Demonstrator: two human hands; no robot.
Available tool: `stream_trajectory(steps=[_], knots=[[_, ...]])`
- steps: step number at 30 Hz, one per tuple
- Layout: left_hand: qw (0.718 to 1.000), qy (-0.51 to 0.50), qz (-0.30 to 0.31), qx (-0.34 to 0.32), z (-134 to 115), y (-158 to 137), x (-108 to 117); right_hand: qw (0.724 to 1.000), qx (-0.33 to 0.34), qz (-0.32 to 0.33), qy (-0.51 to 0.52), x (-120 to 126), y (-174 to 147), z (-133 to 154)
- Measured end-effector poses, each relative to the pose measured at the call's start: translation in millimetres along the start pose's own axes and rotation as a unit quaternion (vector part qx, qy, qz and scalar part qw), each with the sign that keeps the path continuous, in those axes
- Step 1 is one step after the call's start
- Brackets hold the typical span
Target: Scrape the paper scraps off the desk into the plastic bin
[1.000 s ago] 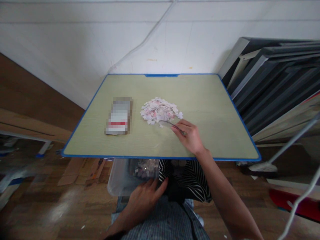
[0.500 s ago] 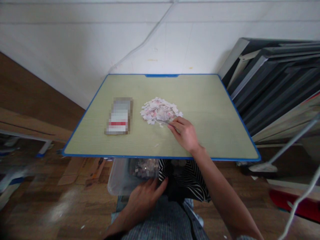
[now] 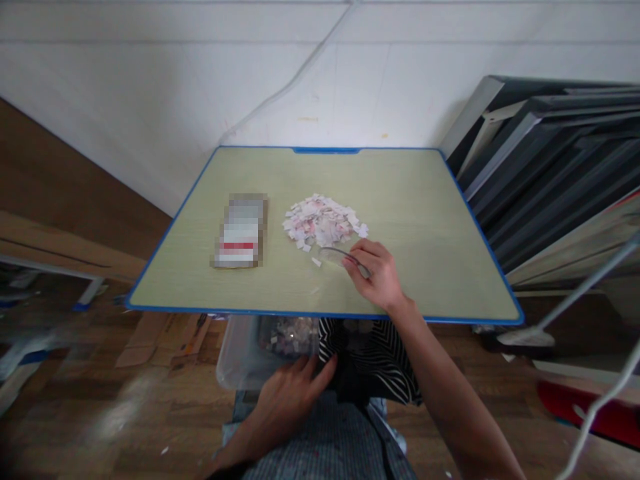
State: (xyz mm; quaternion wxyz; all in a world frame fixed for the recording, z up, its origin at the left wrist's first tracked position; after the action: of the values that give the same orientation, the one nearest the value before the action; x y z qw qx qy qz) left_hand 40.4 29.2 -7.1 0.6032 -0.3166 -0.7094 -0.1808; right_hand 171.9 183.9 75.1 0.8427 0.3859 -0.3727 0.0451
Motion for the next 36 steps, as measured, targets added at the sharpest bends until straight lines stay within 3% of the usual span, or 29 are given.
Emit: stream_trajectory(steps=[3, 7, 12, 17, 23, 29, 36], knots=[[1.000, -0.003, 0.000, 0.000, 0.3, 0.2, -0.7, 1.000, -0.003, 0.002, -0.020, 0.2, -0.3, -1.2], [1.000, -0.003, -0.003, 0.000, 0.0, -0.1, -1.3, 0.998, -0.018, -0.044, -0.033, 4.5, -0.7, -3.4], [1.000, -0.005, -0.003, -0.007, -1.0, -0.3, -1.1, 1.000, 0.010, 0.008, -0.006, 2.7, -0.9, 2.6], [1.000, -0.002, 0.006, -0.004, -0.2, 0.7, -0.3, 0.999, -0.030, -0.037, 0.006, 7.4, 0.1, -0.5], [1.000, -0.007, 0.014, -0.007, -0.2, 0.8, -1.1, 0.998, 0.017, 0.046, 0.026, -0.5, 0.2, 5.2], [1.000, 0.000, 0.015, -0.003, -0.2, 0.8, -0.3, 1.000, -0.014, 0.001, 0.021, 2.9, 0.4, 3.1], [1.000, 0.011, -0.008, -0.005, -0.3, -0.2, 0.4, 0.998, 0.015, 0.065, 0.000, -3.0, -1.2, 1.2]])
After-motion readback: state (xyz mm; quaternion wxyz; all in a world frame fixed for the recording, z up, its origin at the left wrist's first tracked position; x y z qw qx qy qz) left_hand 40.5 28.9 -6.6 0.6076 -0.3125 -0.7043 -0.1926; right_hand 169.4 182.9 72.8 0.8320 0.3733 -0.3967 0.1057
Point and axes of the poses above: each hand's wrist, its own y-axis towards the middle knuckle, its own x-axis out of the back of the hand, z = x × y, the point moved 5 cm from there along y, towards the middle knuckle, and after that the axes turned 2 degrees about -y, right-handed, at the moved point
